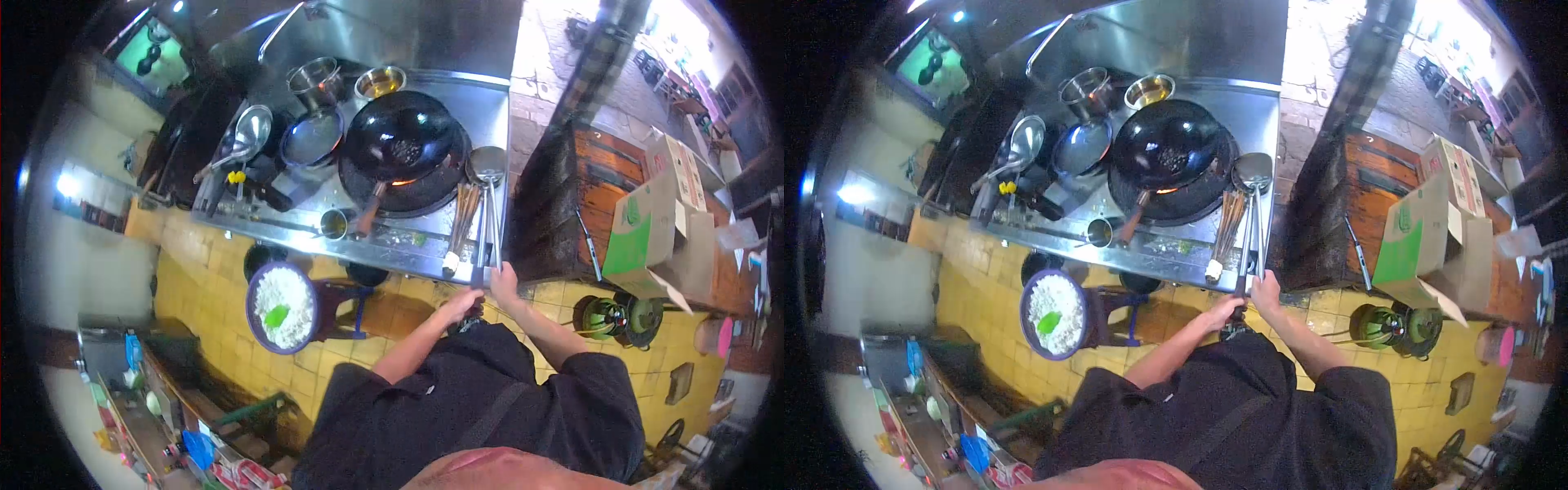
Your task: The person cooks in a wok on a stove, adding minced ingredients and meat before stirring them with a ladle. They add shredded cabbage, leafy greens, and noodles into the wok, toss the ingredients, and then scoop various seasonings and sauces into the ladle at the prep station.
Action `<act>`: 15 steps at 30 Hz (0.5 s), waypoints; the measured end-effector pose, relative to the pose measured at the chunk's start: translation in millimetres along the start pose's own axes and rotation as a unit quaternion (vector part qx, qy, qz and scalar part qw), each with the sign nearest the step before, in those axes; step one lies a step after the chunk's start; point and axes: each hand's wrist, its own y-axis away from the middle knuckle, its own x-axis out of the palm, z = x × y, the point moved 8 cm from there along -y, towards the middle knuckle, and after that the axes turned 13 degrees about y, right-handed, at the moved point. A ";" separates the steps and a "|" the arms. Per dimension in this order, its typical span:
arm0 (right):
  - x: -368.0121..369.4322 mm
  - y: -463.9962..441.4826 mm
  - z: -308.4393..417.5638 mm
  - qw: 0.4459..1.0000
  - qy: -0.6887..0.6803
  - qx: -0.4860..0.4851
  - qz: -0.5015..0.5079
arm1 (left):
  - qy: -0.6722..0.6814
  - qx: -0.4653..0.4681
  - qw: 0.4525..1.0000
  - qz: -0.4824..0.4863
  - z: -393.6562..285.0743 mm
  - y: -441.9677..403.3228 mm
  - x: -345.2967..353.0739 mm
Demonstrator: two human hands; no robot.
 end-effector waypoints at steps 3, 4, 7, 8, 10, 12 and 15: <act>6.4 20.2 -18.6 0.996 -0.073 0.028 0.042 | -0.159 0.180 0.970 -0.037 -93.4 69.5 60.4; 8.8 23.0 -21.7 0.991 -0.113 0.050 0.050 | -0.132 0.204 0.969 -0.038 -96.7 58.9 51.2; 8.6 34.3 -21.9 0.980 -0.182 0.068 0.035 | -0.064 0.198 0.978 -0.009 -128.1 64.2 49.2; 10.8 36.0 -18.6 0.982 -0.175 0.062 0.048 | -0.086 0.227 0.970 -0.015 -149.2 81.1 54.6; 15.4 38.8 -14.7 0.963 -0.253 0.085 0.037 | -0.107 0.259 0.960 -0.023 -180.4 97.4 49.6; 21.3 32.8 -3.8 0.965 -0.249 0.075 0.036 | -0.099 0.254 0.962 0.028 -203.9 101.7 48.0; 38.2 30.8 17.7 0.943 -0.299 0.122 0.075 | -0.148 0.282 0.947 0.047 -238.2 133.5 38.6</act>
